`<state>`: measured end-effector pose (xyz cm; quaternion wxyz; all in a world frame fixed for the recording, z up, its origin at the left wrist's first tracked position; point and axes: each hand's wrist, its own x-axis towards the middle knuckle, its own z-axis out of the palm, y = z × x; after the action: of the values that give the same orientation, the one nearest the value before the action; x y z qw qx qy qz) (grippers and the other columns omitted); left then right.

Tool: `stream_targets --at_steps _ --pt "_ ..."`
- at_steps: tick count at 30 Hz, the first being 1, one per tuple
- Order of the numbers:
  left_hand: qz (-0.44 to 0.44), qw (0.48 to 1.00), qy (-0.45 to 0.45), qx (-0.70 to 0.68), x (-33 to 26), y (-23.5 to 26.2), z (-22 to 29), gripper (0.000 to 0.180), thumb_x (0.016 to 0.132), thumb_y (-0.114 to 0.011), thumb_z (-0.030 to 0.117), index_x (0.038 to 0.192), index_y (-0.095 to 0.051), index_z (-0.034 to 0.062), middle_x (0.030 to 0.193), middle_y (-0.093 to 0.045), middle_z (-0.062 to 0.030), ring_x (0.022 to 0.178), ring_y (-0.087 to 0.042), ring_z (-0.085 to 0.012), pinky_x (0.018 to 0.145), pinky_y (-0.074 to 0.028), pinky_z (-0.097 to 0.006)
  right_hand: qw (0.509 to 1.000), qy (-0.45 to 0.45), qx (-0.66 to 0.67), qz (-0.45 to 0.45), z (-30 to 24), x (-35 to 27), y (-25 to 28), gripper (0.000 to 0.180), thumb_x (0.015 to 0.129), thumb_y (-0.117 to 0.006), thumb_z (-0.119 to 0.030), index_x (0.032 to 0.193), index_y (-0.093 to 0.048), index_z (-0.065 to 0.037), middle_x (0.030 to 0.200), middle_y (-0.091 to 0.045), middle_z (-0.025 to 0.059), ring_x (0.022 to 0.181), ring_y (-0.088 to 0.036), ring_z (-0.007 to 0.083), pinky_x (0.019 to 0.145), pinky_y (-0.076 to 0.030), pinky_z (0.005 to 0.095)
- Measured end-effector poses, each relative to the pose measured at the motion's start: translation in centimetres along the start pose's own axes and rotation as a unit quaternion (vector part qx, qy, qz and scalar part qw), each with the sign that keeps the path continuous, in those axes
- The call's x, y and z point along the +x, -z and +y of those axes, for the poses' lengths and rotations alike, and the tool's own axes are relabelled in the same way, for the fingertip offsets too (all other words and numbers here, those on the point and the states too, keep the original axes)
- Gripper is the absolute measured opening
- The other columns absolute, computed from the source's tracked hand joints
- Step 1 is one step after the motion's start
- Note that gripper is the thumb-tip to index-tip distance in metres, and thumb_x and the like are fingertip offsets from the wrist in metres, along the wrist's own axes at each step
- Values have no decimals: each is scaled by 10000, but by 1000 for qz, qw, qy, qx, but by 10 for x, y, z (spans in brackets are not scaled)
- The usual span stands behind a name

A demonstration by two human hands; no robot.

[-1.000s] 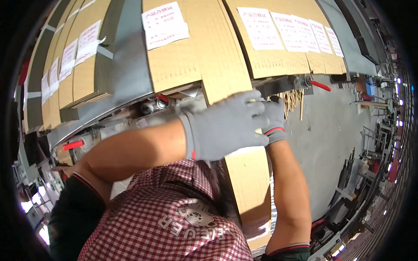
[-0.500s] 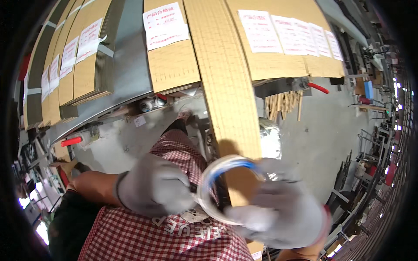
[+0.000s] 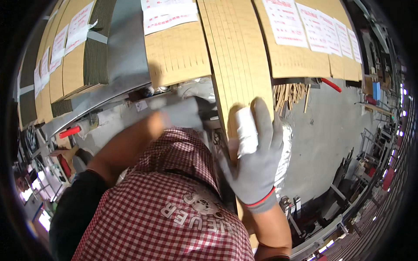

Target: The person bundles stacks of cardboard strips by wrapping them with white tape and then places the finished bundles onto a stack. They also apply white labels to long cardboard pieces before setting them aside.

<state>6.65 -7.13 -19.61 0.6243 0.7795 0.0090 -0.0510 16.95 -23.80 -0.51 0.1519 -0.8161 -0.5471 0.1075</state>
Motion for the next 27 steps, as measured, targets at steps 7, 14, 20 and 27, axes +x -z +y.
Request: stream_targets --at_steps 7,14,20,27 --pt "-72 984 -125 109 32 40 163 279 838 -649 348 751 -649 82 687 -613 -63 642 -562 -245 699 -434 -338 951 -25 278 129 27 -23 -20 454 918 -607 -239 1235 -516 73 1258 -517 218 1126 -532 295 945 -431 412" --pt "52 911 -322 251 73 28 159 382 770 -683 457 685 -721 87 848 -653 -76 856 -572 -246 834 -413 -396 897 -153 415 -16 76 -23 88 278 828 -637 -110 1070 -661 27 1067 -677 106 975 -625 206 1026 -398 400" --pt "-24 906 -284 315 62 46 164 475 722 -739 275 1165 -645 133 1199 -566 -106 1273 -454 -293 1154 -301 -429 983 -17 -112 -145 97 19 37 171 777 -677 -283 728 -705 -122 726 -675 119 746 -653 278 943 -411 487" --pt "-29 873 -281 397 26 -60 181 228 823 -545 200 962 -662 61 1070 -618 -103 1099 -559 -279 1021 -423 -430 994 -97 -4 -42 106 -8 23 186 921 -539 -155 1010 -699 -120 825 -701 34 777 -647 216 953 -367 401"
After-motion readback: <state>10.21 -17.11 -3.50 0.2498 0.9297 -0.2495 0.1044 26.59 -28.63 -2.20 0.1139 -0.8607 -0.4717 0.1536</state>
